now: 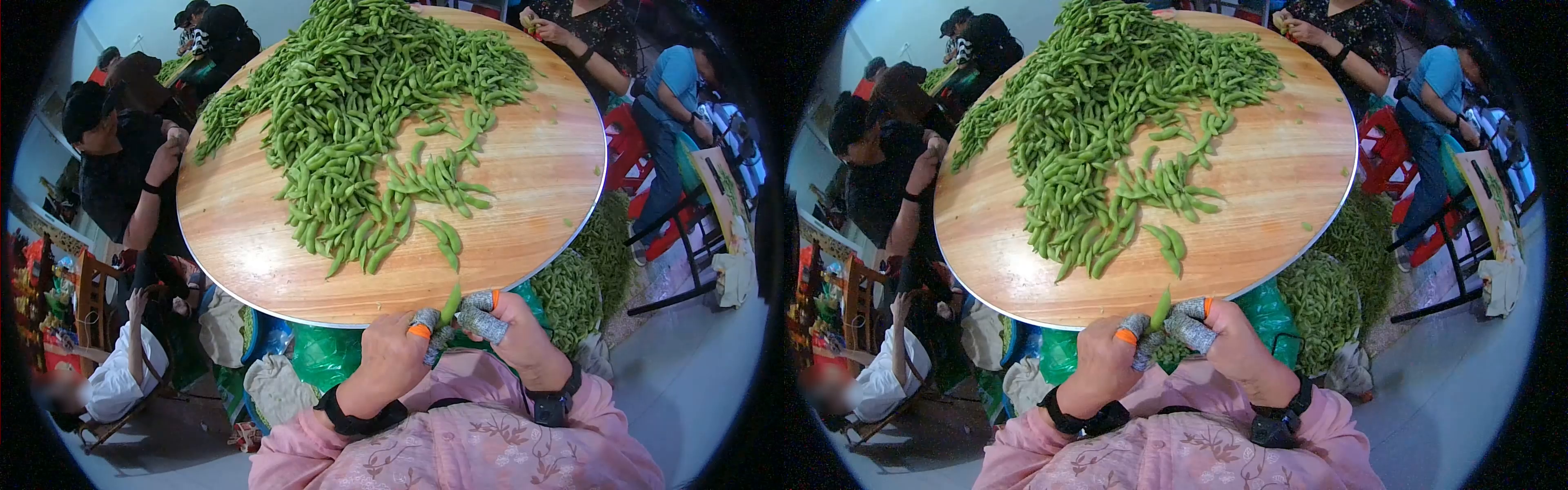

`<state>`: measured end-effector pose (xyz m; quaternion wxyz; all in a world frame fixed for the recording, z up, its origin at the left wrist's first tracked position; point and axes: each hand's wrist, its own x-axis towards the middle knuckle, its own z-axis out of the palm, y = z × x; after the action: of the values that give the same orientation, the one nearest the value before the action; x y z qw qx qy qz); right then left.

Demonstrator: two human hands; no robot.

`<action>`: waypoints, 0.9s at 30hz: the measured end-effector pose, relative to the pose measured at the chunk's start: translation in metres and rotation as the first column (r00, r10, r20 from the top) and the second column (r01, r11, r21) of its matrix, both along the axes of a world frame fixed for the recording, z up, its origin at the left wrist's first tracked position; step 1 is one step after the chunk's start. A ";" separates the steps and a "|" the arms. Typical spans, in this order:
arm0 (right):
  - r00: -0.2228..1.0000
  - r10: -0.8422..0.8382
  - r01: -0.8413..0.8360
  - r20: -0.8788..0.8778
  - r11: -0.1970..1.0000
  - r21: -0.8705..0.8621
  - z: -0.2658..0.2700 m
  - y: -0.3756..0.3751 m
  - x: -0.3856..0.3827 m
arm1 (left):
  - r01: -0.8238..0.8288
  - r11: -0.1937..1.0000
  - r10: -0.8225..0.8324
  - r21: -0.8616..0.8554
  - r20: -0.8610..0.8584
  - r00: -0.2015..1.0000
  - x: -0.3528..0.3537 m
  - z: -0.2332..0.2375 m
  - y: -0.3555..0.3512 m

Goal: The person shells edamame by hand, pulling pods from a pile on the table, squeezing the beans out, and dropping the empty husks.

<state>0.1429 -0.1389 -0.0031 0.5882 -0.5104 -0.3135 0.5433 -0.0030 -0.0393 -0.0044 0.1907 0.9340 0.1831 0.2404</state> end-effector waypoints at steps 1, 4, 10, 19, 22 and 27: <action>1.000 0.000 0.000 -0.001 1.000 0.001 0.000 0.000 0.000 | 0.008 0.999 -0.009 0.038 0.010 1.000 0.000 -0.002 0.001; 0.998 -0.026 0.026 -0.050 1.000 -0.003 -0.001 0.000 -0.003 | 0.023 0.995 -0.025 0.097 0.018 1.000 -0.001 -0.004 0.002; 0.997 -0.053 0.053 -0.055 0.999 -0.005 -0.007 0.000 -0.002 | 0.047 0.989 -0.046 0.141 -0.011 0.999 0.001 -0.004 0.002; 0.985 -0.010 0.029 -0.173 0.994 0.108 -0.015 0.005 -0.007 | 0.086 0.863 -0.006 -0.498 0.160 0.987 -0.004 -0.019 -0.003; 0.994 -0.071 0.083 -0.078 0.984 0.159 -0.021 0.005 -0.009 | 0.108 0.718 0.029 -0.688 0.184 0.983 -0.003 -0.009 -0.003; 1.000 -0.023 0.024 -0.007 0.998 0.057 -0.008 0.004 -0.006 | 0.029 0.792 0.026 -0.610 0.080 0.996 0.002 0.001 -0.004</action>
<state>0.1373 -0.1344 -0.0114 0.6099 -0.4954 -0.3210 0.5287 -0.0006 -0.0430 -0.0030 0.4897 0.8116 0.2418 0.2074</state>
